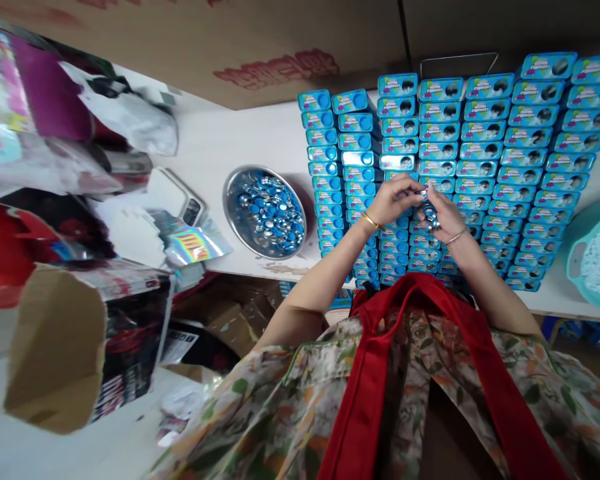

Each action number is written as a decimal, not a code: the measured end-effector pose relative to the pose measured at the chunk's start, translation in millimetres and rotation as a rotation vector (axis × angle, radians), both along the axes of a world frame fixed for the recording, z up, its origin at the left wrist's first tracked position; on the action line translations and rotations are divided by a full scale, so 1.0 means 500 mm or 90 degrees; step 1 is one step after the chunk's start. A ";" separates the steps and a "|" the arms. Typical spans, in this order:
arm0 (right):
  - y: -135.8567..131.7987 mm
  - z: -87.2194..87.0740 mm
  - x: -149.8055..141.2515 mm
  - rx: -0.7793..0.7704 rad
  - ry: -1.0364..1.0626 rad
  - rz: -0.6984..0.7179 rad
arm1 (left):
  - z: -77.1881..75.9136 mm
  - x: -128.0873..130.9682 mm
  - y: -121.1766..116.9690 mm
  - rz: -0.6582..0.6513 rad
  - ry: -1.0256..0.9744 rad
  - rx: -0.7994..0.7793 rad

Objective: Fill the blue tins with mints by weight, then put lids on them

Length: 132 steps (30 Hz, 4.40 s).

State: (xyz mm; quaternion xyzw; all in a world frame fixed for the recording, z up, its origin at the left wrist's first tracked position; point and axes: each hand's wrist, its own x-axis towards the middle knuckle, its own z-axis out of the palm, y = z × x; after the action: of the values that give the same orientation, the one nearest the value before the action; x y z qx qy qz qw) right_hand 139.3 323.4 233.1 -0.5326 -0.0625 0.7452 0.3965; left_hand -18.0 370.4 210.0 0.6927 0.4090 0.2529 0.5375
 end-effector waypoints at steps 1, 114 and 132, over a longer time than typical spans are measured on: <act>0.005 0.000 -0.002 -0.001 -0.002 -0.002 | -0.001 0.000 0.007 0.023 0.009 -0.032; 0.129 -0.020 -0.018 0.000 0.081 0.027 | 0.022 0.017 0.184 -0.061 0.205 0.069; 0.127 -0.011 -0.008 0.140 0.063 -0.022 | 0.048 0.058 0.362 0.104 0.685 -0.023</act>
State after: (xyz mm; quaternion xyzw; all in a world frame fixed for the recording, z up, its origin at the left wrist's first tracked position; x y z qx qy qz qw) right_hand 135.4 386.9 227.4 -0.4494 -0.1150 0.7521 0.4682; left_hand 10.9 551.3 234.0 0.6809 0.6831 -0.1038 0.2428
